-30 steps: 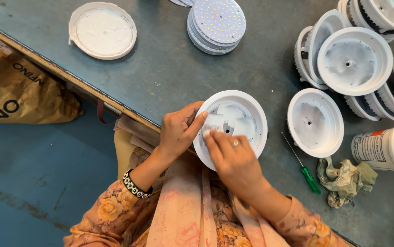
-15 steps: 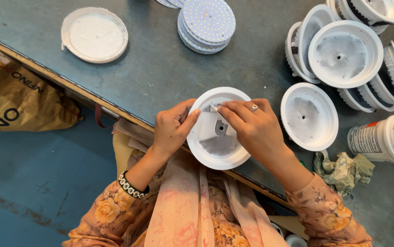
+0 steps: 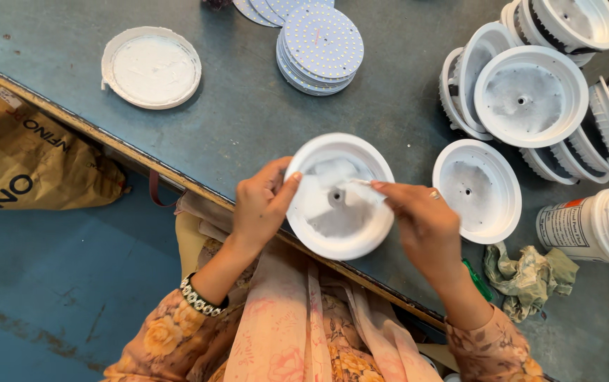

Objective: The person scoops white paste from a container using a small spatula and applies it to the interior of white circular plastic housings. The person repeatedly picks up a housing, applies the paste, and places it back on the table.

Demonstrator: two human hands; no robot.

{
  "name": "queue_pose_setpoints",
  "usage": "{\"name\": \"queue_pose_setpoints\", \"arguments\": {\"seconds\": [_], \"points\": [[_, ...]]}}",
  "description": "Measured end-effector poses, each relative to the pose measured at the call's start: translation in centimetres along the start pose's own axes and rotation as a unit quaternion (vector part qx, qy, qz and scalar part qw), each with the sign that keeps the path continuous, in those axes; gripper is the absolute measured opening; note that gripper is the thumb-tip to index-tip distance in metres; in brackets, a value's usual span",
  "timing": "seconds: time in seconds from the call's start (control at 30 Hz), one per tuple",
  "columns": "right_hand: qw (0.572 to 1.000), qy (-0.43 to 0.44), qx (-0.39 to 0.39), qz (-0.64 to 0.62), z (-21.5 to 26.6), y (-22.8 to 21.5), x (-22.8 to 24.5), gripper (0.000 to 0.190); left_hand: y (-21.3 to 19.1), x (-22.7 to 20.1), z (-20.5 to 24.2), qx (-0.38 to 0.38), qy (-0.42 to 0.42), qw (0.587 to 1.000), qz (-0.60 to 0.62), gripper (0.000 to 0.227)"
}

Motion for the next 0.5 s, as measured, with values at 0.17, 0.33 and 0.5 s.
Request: {"name": "queue_pose_setpoints", "arguments": {"seconds": [0.17, 0.33, 0.5], "points": [[0.927, 0.312, -0.059, -0.201, 2.5, 0.9, -3.8, 0.021, -3.7, -1.7, 1.1, 0.075, -0.136, 0.982, -0.107, 0.032], [0.957, 0.238, -0.003, -0.164, 3.1, 0.7, -4.0, 0.023, -2.6, -2.6, -1.7, 0.089, -0.010, 0.991, -0.096, 0.052], [0.988, 0.143, 0.025, -0.061, 2.4, -0.5, -2.7, 0.034, 2.8, 0.6, -2.2, 0.242, -0.108, 0.957, -0.114, 0.041]]}}
Point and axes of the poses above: each hand's wrist, its own z-axis away from the middle knuckle, its own y-axis out of the palm, x = y × z, the point moved 4 cm from there along -z, towards the middle knuckle, and after that the axes turned 15 degrees about -x, right-handed, at the moved point
